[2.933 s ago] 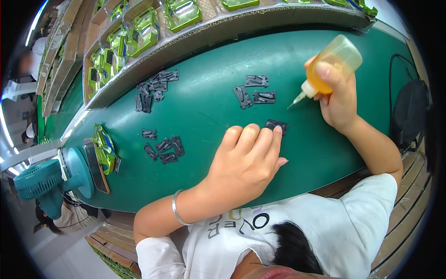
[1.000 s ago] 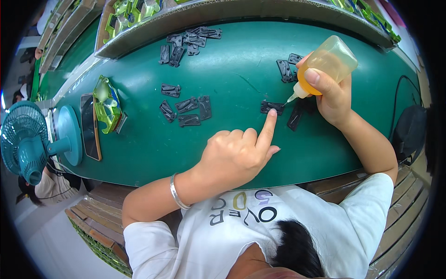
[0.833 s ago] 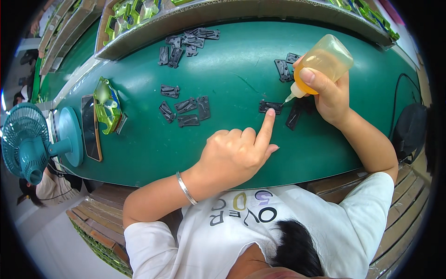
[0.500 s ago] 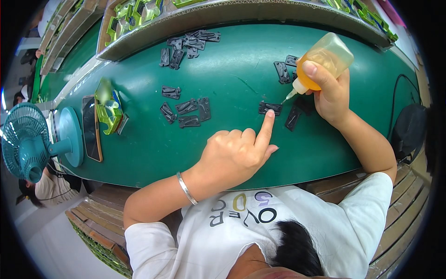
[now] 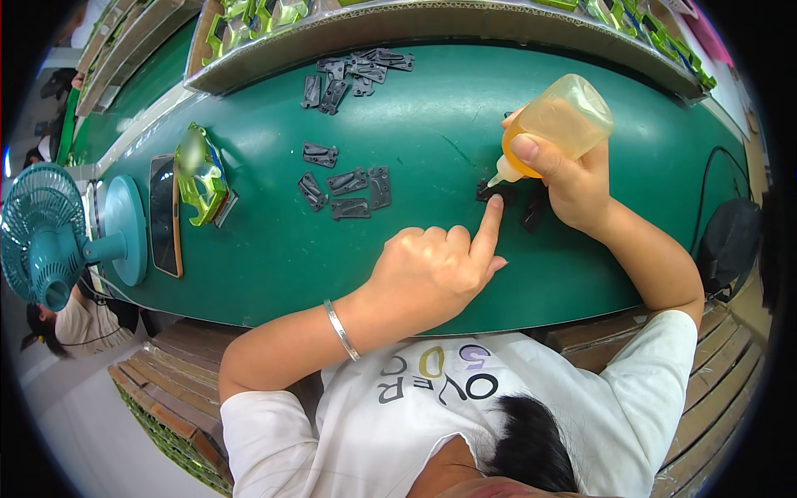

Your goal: The person attaches pieces to a model car shell, sets the shell aside, arranges small plastic components on the table, and applies adhesive onto the components from a squeeze bottle.

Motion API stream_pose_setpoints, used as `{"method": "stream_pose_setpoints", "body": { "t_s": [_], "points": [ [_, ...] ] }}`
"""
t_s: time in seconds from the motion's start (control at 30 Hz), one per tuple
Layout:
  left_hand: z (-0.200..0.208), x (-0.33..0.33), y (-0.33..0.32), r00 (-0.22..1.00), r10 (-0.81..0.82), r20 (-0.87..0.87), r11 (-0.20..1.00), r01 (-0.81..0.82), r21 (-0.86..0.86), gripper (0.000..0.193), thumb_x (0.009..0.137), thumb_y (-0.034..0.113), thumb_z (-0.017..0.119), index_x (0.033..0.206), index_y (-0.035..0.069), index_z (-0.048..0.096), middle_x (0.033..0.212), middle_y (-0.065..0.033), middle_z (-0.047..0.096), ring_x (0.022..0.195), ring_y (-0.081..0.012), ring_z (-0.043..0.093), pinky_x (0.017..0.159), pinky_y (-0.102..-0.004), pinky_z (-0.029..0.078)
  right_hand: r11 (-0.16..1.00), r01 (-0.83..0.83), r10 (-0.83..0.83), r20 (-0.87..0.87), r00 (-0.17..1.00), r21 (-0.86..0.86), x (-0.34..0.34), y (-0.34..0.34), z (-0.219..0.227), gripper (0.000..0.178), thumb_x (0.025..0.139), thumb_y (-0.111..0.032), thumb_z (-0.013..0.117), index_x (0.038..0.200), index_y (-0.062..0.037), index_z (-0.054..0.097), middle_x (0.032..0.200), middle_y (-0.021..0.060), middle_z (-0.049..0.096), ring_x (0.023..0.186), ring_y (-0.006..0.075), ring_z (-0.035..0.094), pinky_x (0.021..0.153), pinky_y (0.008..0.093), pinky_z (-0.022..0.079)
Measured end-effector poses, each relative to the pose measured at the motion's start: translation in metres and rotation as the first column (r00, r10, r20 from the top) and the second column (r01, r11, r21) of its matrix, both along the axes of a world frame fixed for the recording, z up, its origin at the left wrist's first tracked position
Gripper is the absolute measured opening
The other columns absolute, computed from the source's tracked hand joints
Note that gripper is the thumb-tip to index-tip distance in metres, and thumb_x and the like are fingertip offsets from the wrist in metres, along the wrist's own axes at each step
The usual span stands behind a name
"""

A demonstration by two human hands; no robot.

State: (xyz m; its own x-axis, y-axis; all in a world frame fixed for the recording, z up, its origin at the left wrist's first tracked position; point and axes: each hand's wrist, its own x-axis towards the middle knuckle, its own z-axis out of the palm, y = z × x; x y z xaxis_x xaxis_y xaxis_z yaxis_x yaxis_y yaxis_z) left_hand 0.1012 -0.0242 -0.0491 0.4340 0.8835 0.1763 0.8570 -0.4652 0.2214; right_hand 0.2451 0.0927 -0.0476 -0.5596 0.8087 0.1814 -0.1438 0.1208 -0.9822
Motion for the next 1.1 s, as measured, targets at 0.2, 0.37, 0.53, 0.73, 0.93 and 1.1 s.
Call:
{"method": "stream_pose_setpoints", "body": {
  "t_s": [0.2,0.37,0.53,0.73,0.93,1.1],
  "points": [
    [0.0,0.0,0.0,1.0,-0.001,-0.014,1.0,0.001,0.007,0.055,0.068,0.027,0.067,0.113,-0.002,0.054,0.048,0.0008,0.035,0.037,-0.0103,0.039,0.036,-0.0246,0.034,1.0,-0.015,0.015,-0.008,1.0,-0.004,0.0,0.0,-0.001,0.016,0.08,-0.013,0.063,0.083,0.0018,0.058,0.074,0.0051,0.058,0.066,0.0112,0.055,0.057,0.0243,0.046],
    [0.001,0.0,0.0,1.0,-0.003,-0.019,1.0,0.003,0.009,0.055,0.069,0.028,0.067,0.113,-0.002,0.054,0.048,0.0007,0.035,0.037,-0.0103,0.039,0.036,-0.0247,0.034,1.0,0.002,-0.002,0.029,1.0,0.007,0.0,-0.001,0.001,0.016,0.08,-0.013,0.064,0.082,0.0019,0.058,0.075,0.0056,0.059,0.067,0.0115,0.056,0.057,0.0244,0.046],
    [0.001,0.0,0.0,1.0,-0.004,0.004,1.0,0.004,-0.015,0.054,0.069,0.026,0.067,0.113,-0.002,0.054,0.049,0.0,0.036,0.038,-0.0123,0.041,0.037,-0.026,0.035,0.992,0.079,-0.081,0.02,0.997,0.095,0.003,0.004,0.01,0.017,0.08,-0.015,0.062,0.085,0.0009,0.058,0.074,0.0057,0.059,0.065,0.0106,0.056,0.054,0.0227,0.044],
    [-0.005,0.004,0.01,0.986,0.055,0.157,0.997,-0.062,0.043,0.04,0.068,0.019,0.065,0.102,-0.001,0.057,0.05,-0.0032,0.045,0.041,-0.0165,0.05,0.039,-0.0288,0.04,0.961,0.219,-0.208,0.082,0.975,-0.166,-0.002,0.014,0.02,0.042,0.079,-0.039,0.055,0.096,-0.0005,0.055,0.08,0.0031,0.055,0.06,0.0066,0.049,0.044,0.0167,0.032],
    [0.0,0.002,0.004,0.986,0.063,0.154,0.991,-0.08,0.107,0.036,0.069,0.015,0.064,0.098,-0.003,0.054,0.05,-0.0033,0.046,0.042,-0.016,0.051,0.04,-0.0273,0.041,0.947,0.22,-0.213,0.054,0.975,-0.233,-0.027,0.004,0.039,0.042,0.079,-0.041,0.056,0.095,-0.0018,0.056,0.077,0.0027,0.054,0.057,0.0061,0.047,0.044,0.0174,0.03],
    [0.006,-0.028,-0.019,0.98,0.137,0.147,0.978,-0.157,0.137,0.045,0.069,0.02,0.066,0.103,-0.006,0.054,0.052,-0.0031,0.045,0.041,-0.0142,0.048,0.039,-0.0264,0.039,0.968,0.151,-0.137,0.087,0.987,-0.2,-0.042,0.001,0.039,0.044,0.078,-0.042,0.057,0.095,-0.0016,0.056,0.076,0.0029,0.054,0.056,0.0059,0.047,0.043,0.0163,0.03]
  ]
}}
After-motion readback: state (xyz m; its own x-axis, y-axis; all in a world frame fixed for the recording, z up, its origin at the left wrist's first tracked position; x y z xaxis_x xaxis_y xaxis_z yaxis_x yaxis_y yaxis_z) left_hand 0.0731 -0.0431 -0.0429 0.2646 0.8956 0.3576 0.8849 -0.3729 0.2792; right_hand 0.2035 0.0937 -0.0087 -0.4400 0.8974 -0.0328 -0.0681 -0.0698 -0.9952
